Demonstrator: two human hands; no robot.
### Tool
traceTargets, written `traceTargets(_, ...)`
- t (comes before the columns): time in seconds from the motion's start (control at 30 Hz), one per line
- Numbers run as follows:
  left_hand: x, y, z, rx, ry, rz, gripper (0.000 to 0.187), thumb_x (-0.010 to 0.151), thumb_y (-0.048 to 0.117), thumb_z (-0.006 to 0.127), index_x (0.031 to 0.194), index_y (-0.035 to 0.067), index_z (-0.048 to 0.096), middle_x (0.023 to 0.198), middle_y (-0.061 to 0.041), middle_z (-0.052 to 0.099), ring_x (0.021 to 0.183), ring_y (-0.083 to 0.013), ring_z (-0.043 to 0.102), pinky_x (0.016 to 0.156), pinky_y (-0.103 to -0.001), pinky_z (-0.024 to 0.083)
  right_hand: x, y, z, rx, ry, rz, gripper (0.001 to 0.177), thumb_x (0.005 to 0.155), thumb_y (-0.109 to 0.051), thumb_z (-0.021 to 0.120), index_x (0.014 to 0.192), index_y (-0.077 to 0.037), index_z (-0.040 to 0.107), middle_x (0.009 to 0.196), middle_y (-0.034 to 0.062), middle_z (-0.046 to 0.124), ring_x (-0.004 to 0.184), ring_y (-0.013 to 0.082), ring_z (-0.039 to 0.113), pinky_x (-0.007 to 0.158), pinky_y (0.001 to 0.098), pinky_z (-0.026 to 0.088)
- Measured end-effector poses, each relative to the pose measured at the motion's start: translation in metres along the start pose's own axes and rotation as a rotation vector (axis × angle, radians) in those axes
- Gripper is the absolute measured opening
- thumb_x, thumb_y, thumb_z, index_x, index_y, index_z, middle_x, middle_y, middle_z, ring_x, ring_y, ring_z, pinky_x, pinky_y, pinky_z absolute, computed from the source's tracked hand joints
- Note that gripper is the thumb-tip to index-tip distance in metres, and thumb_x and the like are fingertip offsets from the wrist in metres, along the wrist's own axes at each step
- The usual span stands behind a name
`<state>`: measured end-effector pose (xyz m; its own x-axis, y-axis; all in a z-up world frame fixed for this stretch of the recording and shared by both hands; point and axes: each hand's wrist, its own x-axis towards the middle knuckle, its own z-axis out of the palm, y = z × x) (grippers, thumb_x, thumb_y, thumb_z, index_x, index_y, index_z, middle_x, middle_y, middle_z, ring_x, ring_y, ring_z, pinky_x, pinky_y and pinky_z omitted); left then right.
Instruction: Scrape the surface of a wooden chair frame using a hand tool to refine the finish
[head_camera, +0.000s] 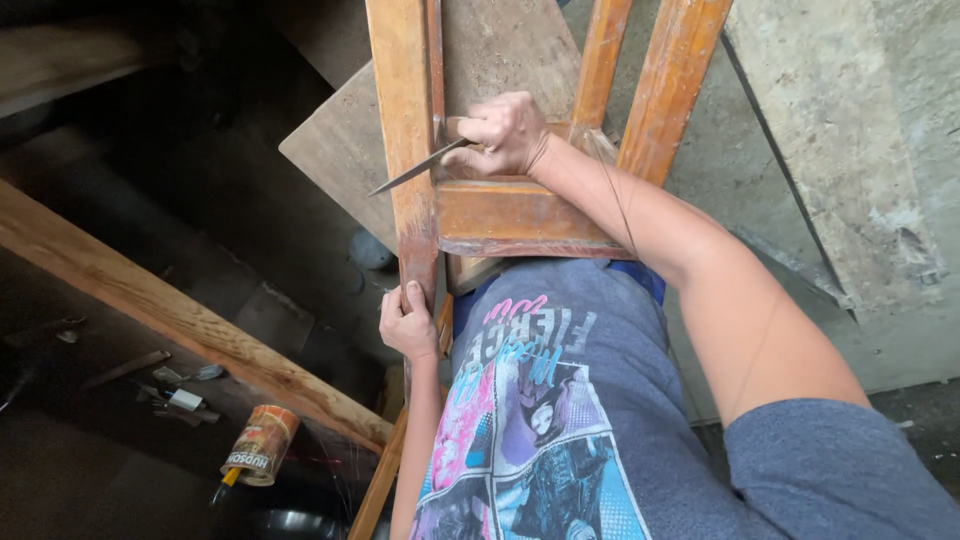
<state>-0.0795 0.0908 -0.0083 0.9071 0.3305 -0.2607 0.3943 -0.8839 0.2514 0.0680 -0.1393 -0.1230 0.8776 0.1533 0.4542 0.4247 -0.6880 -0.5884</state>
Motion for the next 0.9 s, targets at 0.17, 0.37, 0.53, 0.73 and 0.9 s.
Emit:
traceTargets(0.17,0.001,0.002,-0.001,0.012,0.006,-0.009,0.029,0.081,0.037,0.048,0.073,0.012,0.06,0.067,-0.002,0.052,0.062,-0.0231,0.052,0.053,-0.034,0.036,0.029,0.018,-0.01,-0.066,0.132,0.193,0.053,0.091,-0.049,0.036,0.049,-0.016,0.033,0.044,-0.0051,0.03,0.036,0.0081,0.029,0.033,0.025,0.017)
traceTargets(0.37,-0.001,-0.003,0.003,0.017,0.007,-0.005,0.029,0.081,0.038,0.048,0.073,0.012,0.06,0.067,-0.002,0.052,0.062,-0.023,0.052,0.053,-0.035,0.036,0.019,0.01,-0.002,-0.089,0.07,0.241,0.051,0.091,-0.05,0.033,0.05,-0.019,0.032,0.042,-0.0071,0.029,0.034,0.0059,0.03,0.03,0.023,0.02)
traceTargets(0.53,-0.003,-0.003,0.0,0.03,0.008,0.008,0.028,0.081,0.036,0.048,0.074,0.011,0.06,0.067,-0.003,0.052,0.062,-0.0242,0.052,0.053,-0.035,0.036,0.001,-0.006,-0.011,-0.02,-0.104,-0.052,0.048,0.087,-0.056,0.039,0.055,-0.021,0.039,0.047,-0.0073,0.037,0.037,0.0093,0.04,0.032,0.023,0.029)
traceTargets(0.73,-0.001,-0.001,0.002,0.02,0.018,0.01,0.029,0.081,0.035,0.048,0.071,0.011,0.059,0.065,-0.002,0.05,0.06,-0.021,0.052,0.052,-0.033,0.035,0.02,0.006,-0.011,-0.061,-0.028,0.078,0.054,0.09,-0.055,0.037,0.051,-0.018,0.034,0.044,-0.006,0.034,0.035,0.0091,0.035,0.031,0.0234,0.024)
traceTargets(0.9,0.001,-0.001,0.003,0.008,0.017,-0.001,0.03,0.081,0.036,0.047,0.072,0.011,0.059,0.065,-0.001,0.051,0.061,-0.0202,0.052,0.053,-0.033,0.036,0.0,-0.009,-0.01,0.078,-0.116,0.043,0.05,0.086,-0.053,0.046,0.052,-0.016,0.041,0.048,-0.0013,0.044,0.038,0.0177,0.047,0.032,0.0294,0.03)
